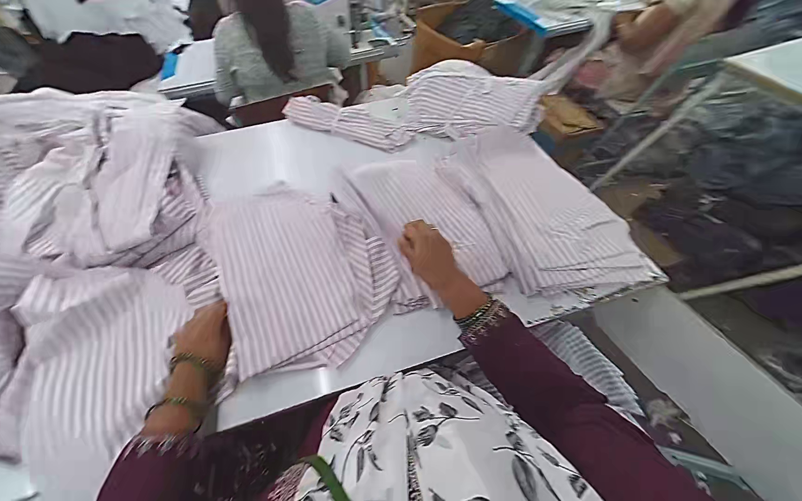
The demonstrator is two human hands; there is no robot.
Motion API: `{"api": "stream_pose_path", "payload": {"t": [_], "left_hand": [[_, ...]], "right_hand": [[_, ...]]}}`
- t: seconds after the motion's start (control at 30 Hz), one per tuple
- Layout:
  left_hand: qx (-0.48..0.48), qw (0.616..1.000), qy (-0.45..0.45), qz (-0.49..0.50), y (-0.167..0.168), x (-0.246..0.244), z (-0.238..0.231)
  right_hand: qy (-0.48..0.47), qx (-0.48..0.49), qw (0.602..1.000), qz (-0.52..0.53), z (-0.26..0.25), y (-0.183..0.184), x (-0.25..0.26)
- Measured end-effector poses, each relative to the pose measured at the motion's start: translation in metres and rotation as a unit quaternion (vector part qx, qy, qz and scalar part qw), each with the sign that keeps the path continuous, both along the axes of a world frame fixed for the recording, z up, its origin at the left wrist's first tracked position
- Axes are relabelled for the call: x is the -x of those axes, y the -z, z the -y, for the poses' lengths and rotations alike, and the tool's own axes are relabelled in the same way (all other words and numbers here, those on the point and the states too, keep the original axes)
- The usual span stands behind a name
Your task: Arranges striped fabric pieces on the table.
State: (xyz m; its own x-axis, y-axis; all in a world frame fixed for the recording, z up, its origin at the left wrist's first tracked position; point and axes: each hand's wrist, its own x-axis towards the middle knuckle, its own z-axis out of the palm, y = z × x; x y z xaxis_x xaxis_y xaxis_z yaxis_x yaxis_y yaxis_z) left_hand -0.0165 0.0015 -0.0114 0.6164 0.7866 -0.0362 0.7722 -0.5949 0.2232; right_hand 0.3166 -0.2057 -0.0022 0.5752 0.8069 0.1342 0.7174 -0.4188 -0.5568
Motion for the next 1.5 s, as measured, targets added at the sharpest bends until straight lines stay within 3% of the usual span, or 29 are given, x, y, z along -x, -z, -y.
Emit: {"api": "stream_pose_path", "payload": {"t": [0.07,0.1,0.13,0.23,0.33,0.4,0.57,0.73,0.87,0.97,1.1,1.17,1.27,1.33,1.43,1.5], "left_hand": [[-0.031,0.997,0.013,0.074,0.012,0.008,-0.001],[-0.046,0.993,0.023,0.107,0.019,0.013,-0.004],[-0.054,0.990,0.032,0.125,0.023,0.018,-0.005],[-0.065,0.990,0.038,0.123,0.023,0.021,-0.004],[-0.069,0.992,0.023,0.107,0.022,0.015,-0.005],[-0.065,0.993,0.016,0.101,0.022,0.013,-0.006],[-0.048,0.995,0.006,0.083,0.013,0.009,0.000],[-0.026,0.997,0.007,0.066,0.008,0.009,0.002],[-0.038,0.997,0.008,0.073,0.013,0.011,-0.002],[-0.056,0.995,0.005,0.084,0.023,0.011,-0.007],[-0.015,0.998,-0.052,0.021,0.006,0.001,0.000],[0.012,0.998,-0.058,0.017,0.001,0.000,-0.001],[0.006,0.997,-0.015,0.078,0.015,0.011,-0.009],[-0.009,0.993,0.014,0.115,0.023,0.012,-0.013],[-0.017,0.980,0.025,0.194,0.028,0.011,-0.015],[0.048,0.965,-0.008,0.258,0.021,0.010,-0.014]], "right_hand": [[-0.063,-0.023,0.997,-0.048,0.010,-0.013,-0.021],[-0.049,-0.054,0.996,-0.051,0.018,-0.019,-0.036],[0.013,-0.058,0.998,-0.029,0.029,-0.028,-0.053],[0.249,0.081,0.965,0.011,0.063,-0.041,-0.116],[0.310,0.195,0.930,0.032,0.084,-0.029,-0.157],[0.318,0.164,0.934,0.017,0.092,-0.031,-0.173],[0.377,-0.033,0.924,-0.047,0.117,-0.008,-0.187],[0.308,0.089,0.947,-0.039,0.108,-0.014,-0.184],[0.315,0.017,0.949,-0.007,0.107,-0.008,-0.181],[0.285,0.049,0.957,0.019,0.108,-0.009,-0.178],[0.264,0.108,0.958,0.020,0.103,-0.019,-0.167],[0.218,0.087,0.971,0.039,0.089,-0.029,-0.141],[0.070,-0.045,0.994,0.070,0.058,-0.026,-0.078],[-0.031,-0.062,0.998,0.012,0.030,-0.020,-0.035],[-0.128,0.042,0.991,-0.019,-0.006,-0.011,0.011],[-0.143,0.109,0.983,0.021,-0.018,-0.010,0.022]]}}
